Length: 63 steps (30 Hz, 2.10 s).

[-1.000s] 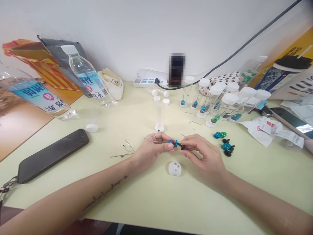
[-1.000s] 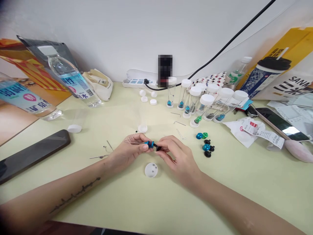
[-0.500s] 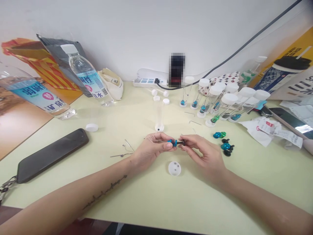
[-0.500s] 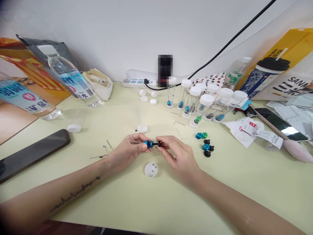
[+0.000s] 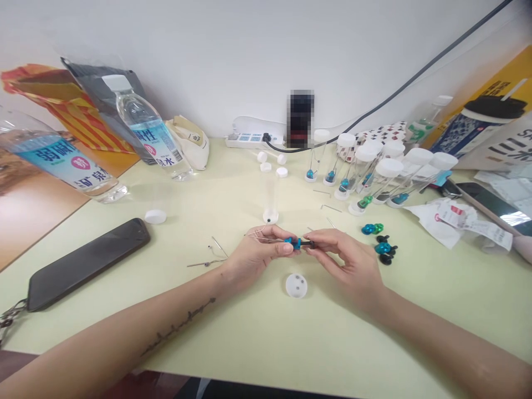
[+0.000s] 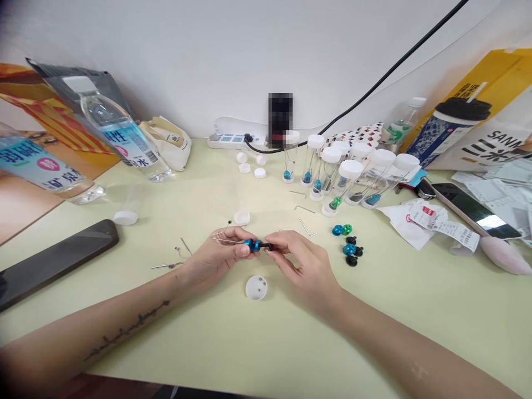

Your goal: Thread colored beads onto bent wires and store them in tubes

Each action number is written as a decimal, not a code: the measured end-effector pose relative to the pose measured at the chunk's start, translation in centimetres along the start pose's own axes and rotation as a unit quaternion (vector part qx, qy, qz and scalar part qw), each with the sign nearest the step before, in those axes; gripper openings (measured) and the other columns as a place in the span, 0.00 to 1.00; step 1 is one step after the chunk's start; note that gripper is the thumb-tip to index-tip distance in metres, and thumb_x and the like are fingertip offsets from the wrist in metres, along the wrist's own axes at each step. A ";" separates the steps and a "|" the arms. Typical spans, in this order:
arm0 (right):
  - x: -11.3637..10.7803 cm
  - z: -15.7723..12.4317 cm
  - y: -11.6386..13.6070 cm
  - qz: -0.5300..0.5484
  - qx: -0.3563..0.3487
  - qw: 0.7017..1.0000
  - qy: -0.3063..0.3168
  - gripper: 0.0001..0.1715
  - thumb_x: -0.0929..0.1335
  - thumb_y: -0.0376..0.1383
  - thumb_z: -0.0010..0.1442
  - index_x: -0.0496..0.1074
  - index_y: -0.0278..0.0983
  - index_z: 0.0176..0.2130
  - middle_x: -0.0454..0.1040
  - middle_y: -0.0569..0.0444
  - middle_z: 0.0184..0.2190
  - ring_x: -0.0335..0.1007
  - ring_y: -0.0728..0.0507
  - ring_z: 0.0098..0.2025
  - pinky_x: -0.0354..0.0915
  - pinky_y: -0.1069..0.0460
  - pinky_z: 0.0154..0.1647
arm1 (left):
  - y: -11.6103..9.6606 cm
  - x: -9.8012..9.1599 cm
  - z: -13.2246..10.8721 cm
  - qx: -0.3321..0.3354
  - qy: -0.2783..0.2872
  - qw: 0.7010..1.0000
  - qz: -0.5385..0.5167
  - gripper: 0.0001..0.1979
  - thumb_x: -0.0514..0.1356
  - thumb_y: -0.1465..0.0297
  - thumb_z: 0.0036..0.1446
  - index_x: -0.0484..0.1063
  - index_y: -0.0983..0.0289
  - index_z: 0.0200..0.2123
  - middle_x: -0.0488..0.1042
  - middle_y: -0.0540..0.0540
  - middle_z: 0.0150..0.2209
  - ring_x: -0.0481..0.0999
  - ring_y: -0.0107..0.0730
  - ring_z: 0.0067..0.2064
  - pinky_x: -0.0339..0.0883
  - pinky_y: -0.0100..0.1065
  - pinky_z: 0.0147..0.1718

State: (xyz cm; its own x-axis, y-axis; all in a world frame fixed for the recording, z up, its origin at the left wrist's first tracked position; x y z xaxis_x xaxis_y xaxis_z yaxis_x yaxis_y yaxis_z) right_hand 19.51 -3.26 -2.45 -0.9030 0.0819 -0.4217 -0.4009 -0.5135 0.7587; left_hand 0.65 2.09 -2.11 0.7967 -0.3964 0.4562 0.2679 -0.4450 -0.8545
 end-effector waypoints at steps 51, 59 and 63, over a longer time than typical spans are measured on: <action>0.1 -0.1 -0.6 0.056 0.097 0.993 0.043 0.10 0.64 0.34 0.63 0.70 0.40 0.46 0.78 0.55 0.29 0.77 0.47 0.29 0.75 0.52 0.33 | 0.2 -0.4 0.2 0.015 0.000 0.997 0.074 0.09 0.71 0.73 0.42 0.76 0.66 0.29 0.79 0.53 0.32 0.76 0.31 0.37 0.66 0.34 0.43; 0.2 -0.1 -0.5 0.108 0.160 0.978 0.074 0.04 0.63 0.38 0.65 0.65 0.40 0.39 0.75 0.57 0.25 0.75 0.49 0.27 0.72 0.55 0.29 | 0.4 -0.7 0.2 0.015 0.001 0.996 0.084 0.09 0.71 0.73 0.42 0.76 0.65 0.29 0.78 0.52 0.32 0.76 0.29 0.36 0.66 0.33 0.42; 0.3 -0.2 -0.3 0.104 0.147 0.982 0.064 0.06 0.62 0.38 0.66 0.66 0.39 0.40 0.73 0.58 0.24 0.72 0.51 0.24 0.70 0.56 0.26 | 0.3 -0.5 0.2 0.011 -0.001 0.997 0.081 0.09 0.71 0.74 0.42 0.76 0.66 0.29 0.78 0.52 0.32 0.76 0.29 0.36 0.66 0.34 0.44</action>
State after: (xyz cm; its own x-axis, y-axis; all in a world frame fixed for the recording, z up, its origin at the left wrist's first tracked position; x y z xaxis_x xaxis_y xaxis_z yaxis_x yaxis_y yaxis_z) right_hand 19.36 -3.25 -2.89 -0.9508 -0.1170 -0.2869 -0.2538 -0.2372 0.9377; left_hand 0.41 2.32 -2.68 0.8311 -0.4605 0.3118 0.1478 -0.3576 -0.9221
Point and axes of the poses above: each hand's wrist, its own z-axis towards the middle knuckle, its own x-axis out of the palm, y = z × x, the point moved 1 cm from there along z, towards the middle knuckle
